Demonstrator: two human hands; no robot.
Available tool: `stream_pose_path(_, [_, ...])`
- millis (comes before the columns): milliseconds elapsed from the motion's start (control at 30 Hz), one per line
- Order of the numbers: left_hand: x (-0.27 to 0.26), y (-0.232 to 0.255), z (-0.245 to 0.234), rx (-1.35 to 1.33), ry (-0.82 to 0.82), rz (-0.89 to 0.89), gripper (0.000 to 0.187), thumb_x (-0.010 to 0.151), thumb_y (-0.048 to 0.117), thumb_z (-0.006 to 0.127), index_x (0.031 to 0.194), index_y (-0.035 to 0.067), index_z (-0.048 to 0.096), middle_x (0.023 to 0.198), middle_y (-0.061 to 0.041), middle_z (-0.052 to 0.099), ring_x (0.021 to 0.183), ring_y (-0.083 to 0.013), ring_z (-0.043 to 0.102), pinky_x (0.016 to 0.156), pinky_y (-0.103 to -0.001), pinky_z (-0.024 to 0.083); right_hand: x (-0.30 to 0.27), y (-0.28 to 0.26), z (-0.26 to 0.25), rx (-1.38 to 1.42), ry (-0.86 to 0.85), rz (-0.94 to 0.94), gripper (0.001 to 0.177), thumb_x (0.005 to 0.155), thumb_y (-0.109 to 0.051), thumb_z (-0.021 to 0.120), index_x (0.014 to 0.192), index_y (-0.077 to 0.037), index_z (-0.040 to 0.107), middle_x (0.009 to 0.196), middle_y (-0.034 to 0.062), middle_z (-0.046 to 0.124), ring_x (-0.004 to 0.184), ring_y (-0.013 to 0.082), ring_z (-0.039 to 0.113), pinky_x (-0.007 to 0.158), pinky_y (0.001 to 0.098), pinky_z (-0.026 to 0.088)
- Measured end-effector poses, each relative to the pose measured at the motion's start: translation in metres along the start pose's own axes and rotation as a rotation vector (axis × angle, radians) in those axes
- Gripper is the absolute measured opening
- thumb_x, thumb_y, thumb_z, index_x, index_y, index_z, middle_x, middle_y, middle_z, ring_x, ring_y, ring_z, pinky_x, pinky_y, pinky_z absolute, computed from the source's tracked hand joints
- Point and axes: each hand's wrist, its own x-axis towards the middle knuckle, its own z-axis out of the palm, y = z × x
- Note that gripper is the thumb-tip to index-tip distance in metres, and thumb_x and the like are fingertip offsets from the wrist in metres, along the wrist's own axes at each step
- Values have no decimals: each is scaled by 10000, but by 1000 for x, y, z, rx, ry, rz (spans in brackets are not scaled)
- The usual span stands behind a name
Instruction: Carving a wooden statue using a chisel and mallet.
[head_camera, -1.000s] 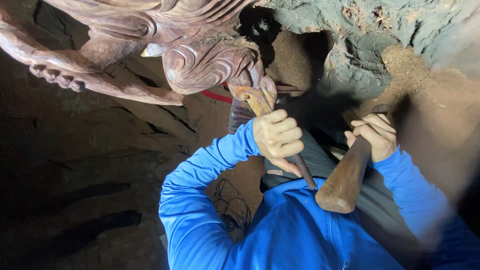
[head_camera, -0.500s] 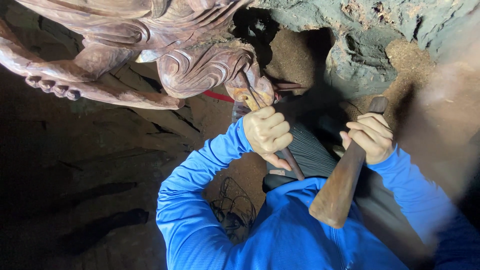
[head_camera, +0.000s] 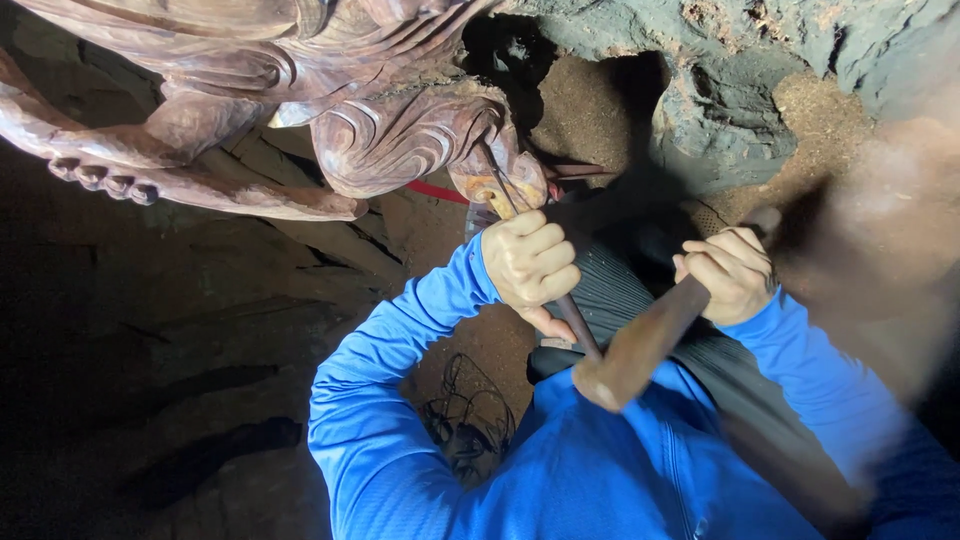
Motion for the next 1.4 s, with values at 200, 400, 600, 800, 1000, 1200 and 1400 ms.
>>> stream_pose_path(200, [8, -3, -3, -3, 3, -17, 588, 981, 646, 367, 634, 177, 438, 640, -13, 375, 541, -206, 453, 557, -342, 376, -2, 4, -5, 26, -18, 41, 367, 982, -60, 738, 650, -42, 582, 798, 150, 725, 646, 338, 621, 711, 452, 572])
stream_pose_path(400, [22, 4, -6, -44, 0, -32, 593, 978, 642, 357, 626, 171, 433, 642, -11, 373, 548, -209, 449, 555, -343, 377, -3, -3, -8, 155, -23, 118, 346, 961, -65, 757, 664, -57, 579, 804, 146, 721, 661, 334, 633, 693, 454, 573])
stream_pose_path(600, [14, 6, -6, -92, 13, -65, 605, 948, 685, 378, 613, 184, 437, 625, -3, 371, 520, -197, 439, 528, -337, 364, -8, -3, -6, 162, -52, 110, 346, 964, -95, 750, 671, -62, 568, 786, 147, 713, 643, 329, 629, 661, 442, 556])
stream_pose_path(800, [12, 6, -9, -90, 16, -75, 624, 952, 694, 356, 605, 179, 424, 613, -7, 369, 510, -203, 442, 514, -338, 366, -1, -12, -7, 179, -37, 111, 345, 955, -93, 762, 667, -55, 576, 803, 158, 724, 658, 327, 640, 699, 448, 569])
stream_pose_path(1000, [15, 2, -19, -132, 33, -61, 639, 926, 738, 331, 620, 182, 407, 627, -7, 362, 514, -205, 445, 511, -337, 369, 15, -35, -13, 38, -67, 100, 363, 968, -52, 725, 652, -51, 545, 743, 143, 692, 603, 319, 608, 647, 446, 558])
stream_pose_path(1200, [20, 5, -14, -122, 64, -87, 678, 896, 789, 363, 611, 176, 412, 614, -5, 365, 501, -204, 442, 493, -338, 357, 21, -40, -20, 124, -1, 135, 382, 993, -115, 698, 640, -83, 556, 766, 116, 718, 572, 309, 595, 602, 415, 545])
stream_pose_path(1400, [22, 10, -12, -100, 88, -111, 666, 875, 795, 375, 604, 187, 400, 610, 4, 346, 491, -197, 425, 487, -334, 352, 33, -43, -30, 240, -5, 93, 339, 923, -65, 704, 618, -75, 557, 740, 147, 700, 538, 319, 596, 578, 416, 545])
